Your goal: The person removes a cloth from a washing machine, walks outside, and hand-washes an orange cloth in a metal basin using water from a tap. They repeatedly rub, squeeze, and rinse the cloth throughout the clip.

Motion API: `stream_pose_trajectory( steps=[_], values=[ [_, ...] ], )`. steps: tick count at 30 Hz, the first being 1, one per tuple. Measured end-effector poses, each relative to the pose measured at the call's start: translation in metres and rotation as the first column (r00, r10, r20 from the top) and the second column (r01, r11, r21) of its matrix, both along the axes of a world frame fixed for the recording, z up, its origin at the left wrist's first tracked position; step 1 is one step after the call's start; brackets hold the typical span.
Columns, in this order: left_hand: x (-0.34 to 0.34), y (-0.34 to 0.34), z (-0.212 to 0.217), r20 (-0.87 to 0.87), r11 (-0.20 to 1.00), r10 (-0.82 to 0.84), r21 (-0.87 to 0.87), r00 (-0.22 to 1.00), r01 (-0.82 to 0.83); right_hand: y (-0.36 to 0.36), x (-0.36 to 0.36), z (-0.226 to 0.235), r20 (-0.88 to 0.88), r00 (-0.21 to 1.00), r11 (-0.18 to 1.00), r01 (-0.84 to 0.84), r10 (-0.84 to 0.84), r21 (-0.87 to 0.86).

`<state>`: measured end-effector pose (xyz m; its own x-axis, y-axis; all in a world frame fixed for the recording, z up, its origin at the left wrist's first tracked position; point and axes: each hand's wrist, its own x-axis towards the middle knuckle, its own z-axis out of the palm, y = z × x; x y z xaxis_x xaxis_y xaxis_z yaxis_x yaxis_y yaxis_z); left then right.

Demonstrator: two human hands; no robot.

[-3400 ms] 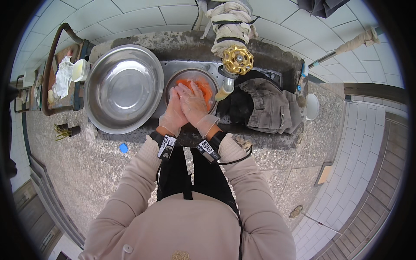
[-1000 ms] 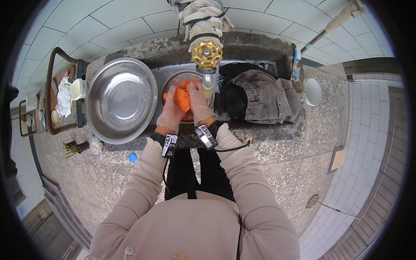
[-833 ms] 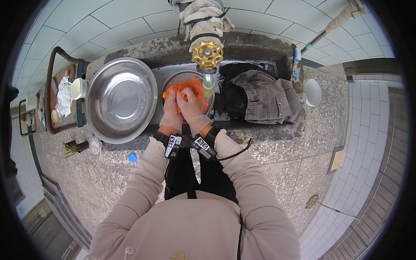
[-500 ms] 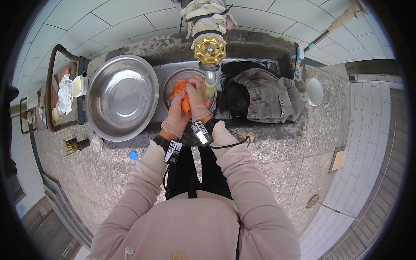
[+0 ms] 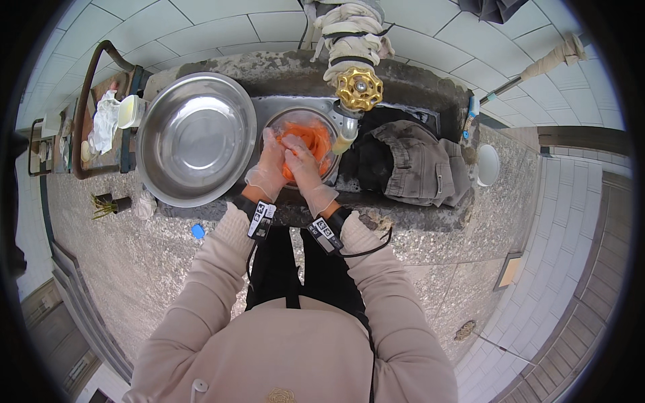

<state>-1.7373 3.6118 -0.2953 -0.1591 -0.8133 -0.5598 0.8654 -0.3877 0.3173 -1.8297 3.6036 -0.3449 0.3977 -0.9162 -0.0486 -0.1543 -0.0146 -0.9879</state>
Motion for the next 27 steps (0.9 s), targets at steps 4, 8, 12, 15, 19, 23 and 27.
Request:
stream_pose_trajectory(
  steps=[4, 8, 12, 15, 19, 23, 27],
  values=[
    [0.004, -0.003, 0.002, -0.088, 0.999, 0.021, 0.037, 0.996, -0.018, 0.021, -0.01, 0.014, 0.179, 0.984, 1.0, 0.017, -0.015, -0.007],
    [-0.012, 0.007, -0.012, -0.079, 0.993, 0.117, -0.013, 0.99, -0.118, -0.006, -0.011, 0.007, -0.145, 0.986, 0.991, 0.098, -0.085, 0.091],
    [-0.002, 0.024, -0.032, 0.26, 0.988, -0.032, 0.151, 0.965, -0.008, -0.036, -0.005, -0.016, -0.103, 0.948, 0.892, 0.318, -0.301, 0.321],
    [0.018, 0.029, -0.05, 0.83, 0.973, -0.229, 0.208, 0.509, 0.1, -0.039, -0.017, -0.03, 0.005, 0.985, 0.902, 0.155, -0.171, 0.403],
    [0.027, 0.026, -0.067, 0.982, 0.971, 0.152, -0.127, -0.11, 0.202, -0.029, -0.036, -0.027, -0.14, 0.975, 0.968, -0.194, 0.172, -0.16],
    [0.029, 0.024, -0.069, 0.972, 0.889, 0.182, -0.098, -0.149, 0.448, -0.03, -0.034, 0.006, 0.626, 0.743, 0.585, -0.406, -0.236, 0.702],
    [0.028, 0.026, -0.066, 0.965, 0.953, 0.15, -0.199, 0.216, 0.227, -0.025, -0.038, 0.04, 0.533, 0.682, 0.432, -0.337, -0.5, 0.837]
  ],
)
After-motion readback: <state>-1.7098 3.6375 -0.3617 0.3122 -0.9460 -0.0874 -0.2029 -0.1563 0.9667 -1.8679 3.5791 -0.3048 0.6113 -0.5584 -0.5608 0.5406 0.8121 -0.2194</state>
